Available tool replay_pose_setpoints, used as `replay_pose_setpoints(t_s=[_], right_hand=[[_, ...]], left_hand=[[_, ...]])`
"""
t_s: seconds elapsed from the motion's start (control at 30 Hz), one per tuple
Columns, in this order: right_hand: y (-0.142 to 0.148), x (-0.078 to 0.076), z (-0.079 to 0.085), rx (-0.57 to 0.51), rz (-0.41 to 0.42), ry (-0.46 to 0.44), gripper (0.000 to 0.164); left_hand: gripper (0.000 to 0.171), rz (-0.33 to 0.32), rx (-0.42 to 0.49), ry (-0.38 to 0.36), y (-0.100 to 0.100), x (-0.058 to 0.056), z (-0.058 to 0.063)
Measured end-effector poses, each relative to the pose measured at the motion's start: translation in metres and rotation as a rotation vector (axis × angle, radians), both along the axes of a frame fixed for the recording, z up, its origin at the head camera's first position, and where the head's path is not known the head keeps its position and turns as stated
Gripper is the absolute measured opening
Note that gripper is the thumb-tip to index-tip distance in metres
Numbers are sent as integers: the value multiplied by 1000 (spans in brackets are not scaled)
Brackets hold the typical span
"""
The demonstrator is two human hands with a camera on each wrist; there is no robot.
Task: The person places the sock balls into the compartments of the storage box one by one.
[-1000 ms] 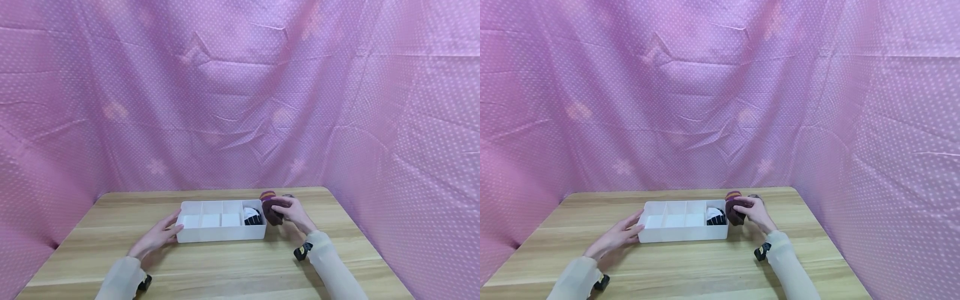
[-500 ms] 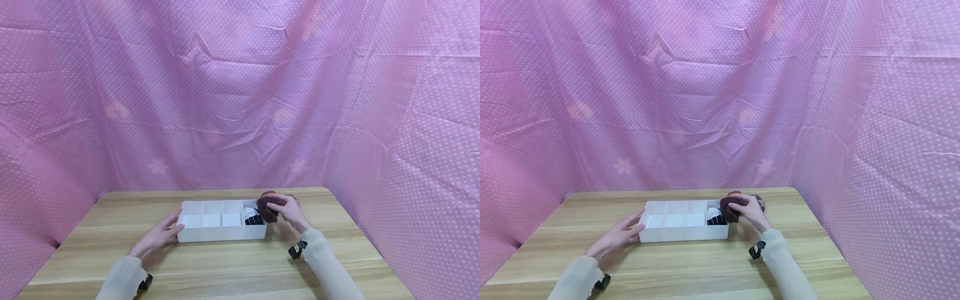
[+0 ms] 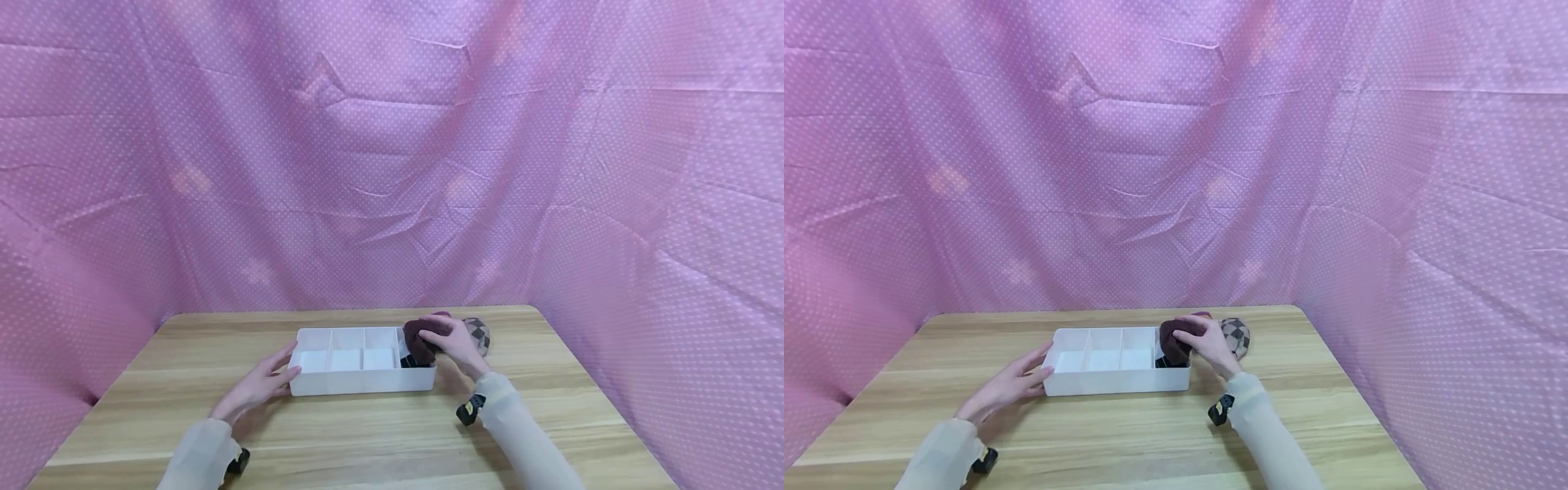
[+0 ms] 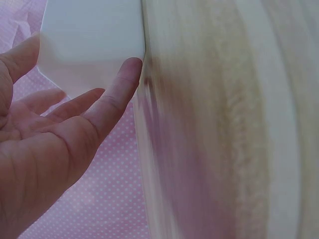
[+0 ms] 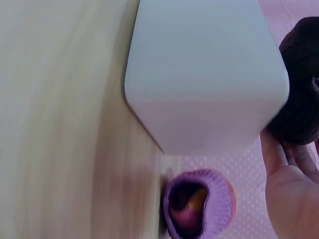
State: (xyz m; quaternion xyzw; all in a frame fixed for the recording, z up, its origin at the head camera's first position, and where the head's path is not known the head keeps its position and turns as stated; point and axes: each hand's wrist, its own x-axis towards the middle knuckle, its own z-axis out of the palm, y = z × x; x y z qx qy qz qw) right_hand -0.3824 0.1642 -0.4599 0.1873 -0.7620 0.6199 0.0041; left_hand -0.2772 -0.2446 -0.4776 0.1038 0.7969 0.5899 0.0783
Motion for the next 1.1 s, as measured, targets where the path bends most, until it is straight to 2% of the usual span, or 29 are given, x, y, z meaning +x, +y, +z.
replay_pose_setpoints(t_s=[0.47,0.87,1.1], right_hand=[[-30,4,2,-20,27,-20,43],[-54,5,3,-16,69,41,48],[-65,6,2,-29,68,48,43]], left_hand=[[77,-4,-3,-2,1,2,1],[76,8,-5,-4,2,2,1],[76,11,-8,-6,1,2,1]])
